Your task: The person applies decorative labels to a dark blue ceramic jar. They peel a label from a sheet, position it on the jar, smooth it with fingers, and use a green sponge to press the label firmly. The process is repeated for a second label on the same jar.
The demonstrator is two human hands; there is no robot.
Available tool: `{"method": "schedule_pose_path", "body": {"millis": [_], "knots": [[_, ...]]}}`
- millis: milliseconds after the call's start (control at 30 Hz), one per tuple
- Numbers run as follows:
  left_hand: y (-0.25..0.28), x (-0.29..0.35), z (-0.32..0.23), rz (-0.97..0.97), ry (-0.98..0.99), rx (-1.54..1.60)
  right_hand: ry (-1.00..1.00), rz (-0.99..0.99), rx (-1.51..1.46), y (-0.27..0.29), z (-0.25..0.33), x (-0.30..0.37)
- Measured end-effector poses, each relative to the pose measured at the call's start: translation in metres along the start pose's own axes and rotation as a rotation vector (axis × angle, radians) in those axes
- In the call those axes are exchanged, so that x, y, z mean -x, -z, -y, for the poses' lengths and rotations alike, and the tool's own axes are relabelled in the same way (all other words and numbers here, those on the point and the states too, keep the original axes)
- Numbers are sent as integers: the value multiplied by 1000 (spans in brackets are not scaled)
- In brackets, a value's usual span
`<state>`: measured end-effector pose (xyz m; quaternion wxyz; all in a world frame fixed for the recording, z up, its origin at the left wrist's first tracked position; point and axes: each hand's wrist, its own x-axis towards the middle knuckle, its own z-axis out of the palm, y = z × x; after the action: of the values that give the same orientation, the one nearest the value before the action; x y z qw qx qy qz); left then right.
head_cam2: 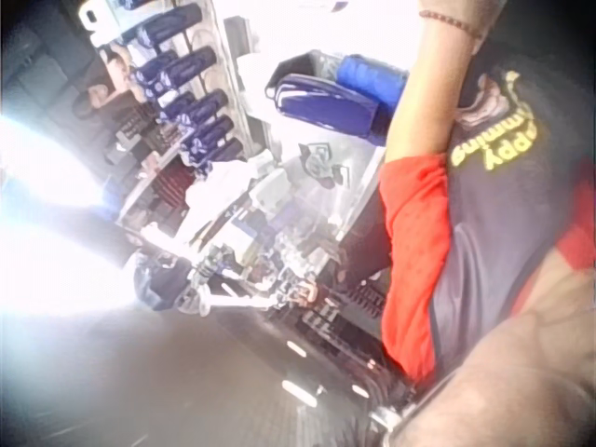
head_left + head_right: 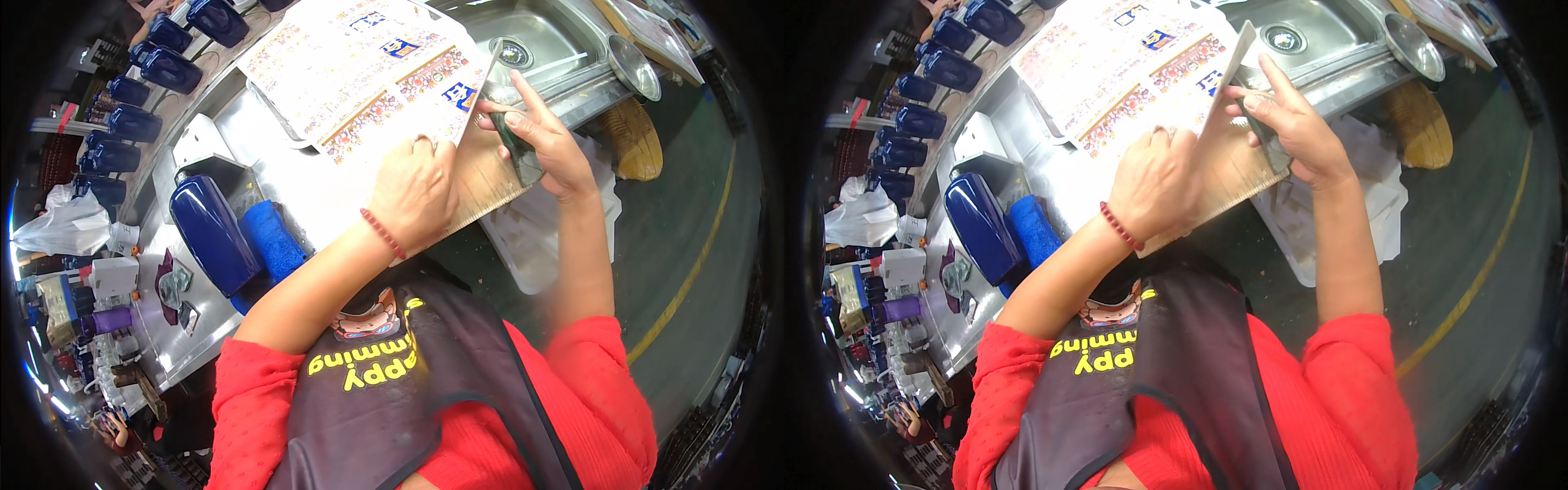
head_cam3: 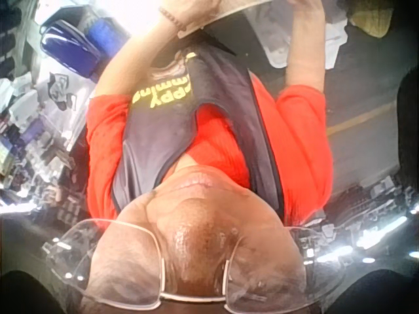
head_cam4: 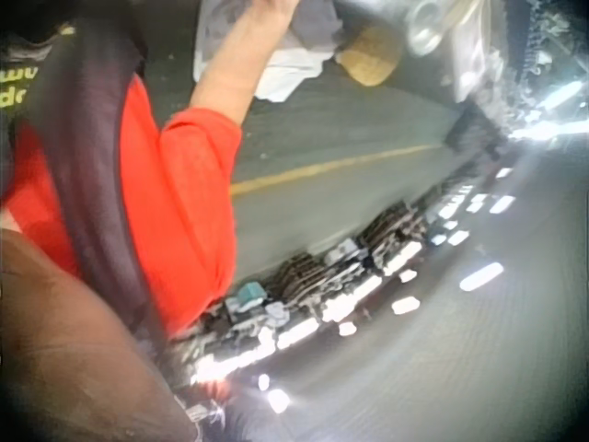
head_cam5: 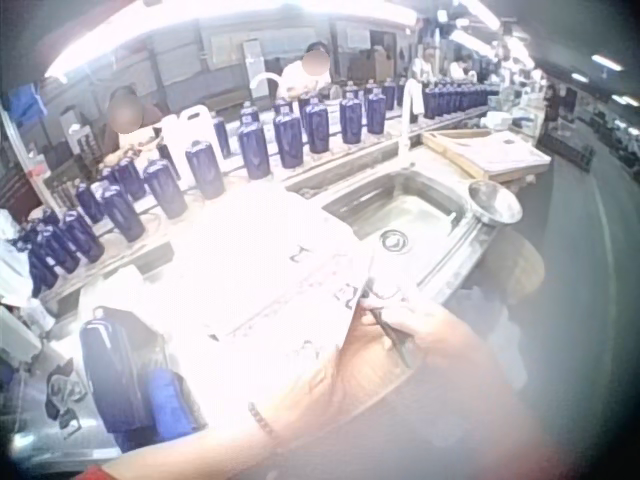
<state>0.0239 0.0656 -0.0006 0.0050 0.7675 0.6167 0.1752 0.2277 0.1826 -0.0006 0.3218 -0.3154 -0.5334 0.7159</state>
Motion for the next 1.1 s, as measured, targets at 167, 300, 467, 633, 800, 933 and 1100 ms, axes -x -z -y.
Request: {"method": "schedule_pose_path", "body": {"millis": [167, 300, 467, 633, 800, 933, 1100], "knots": [[8, -24, 26, -89, 246, 239, -8, -95, 119, -13, -3, 9], [44, -47, 53, 127, 499, 738, -161, 129, -187, -58, -20, 24], [62, -57, 35, 189, 409, 820, 89, 226, -251, -124, -41, 24], [59, -64, 5, 201, 358, 638, 117, 19, -482, -113, -31, 32], [48, -72, -16, 242, 346, 815, 97, -147, -436, -87, -24, 37], [31, -80, 4, 304, 53, 942, 74, -256, -487, -78, -21, 39], [32, -148, 166, -123, 453, 447, 36, -258, -320, -66, -15, 40]]}}
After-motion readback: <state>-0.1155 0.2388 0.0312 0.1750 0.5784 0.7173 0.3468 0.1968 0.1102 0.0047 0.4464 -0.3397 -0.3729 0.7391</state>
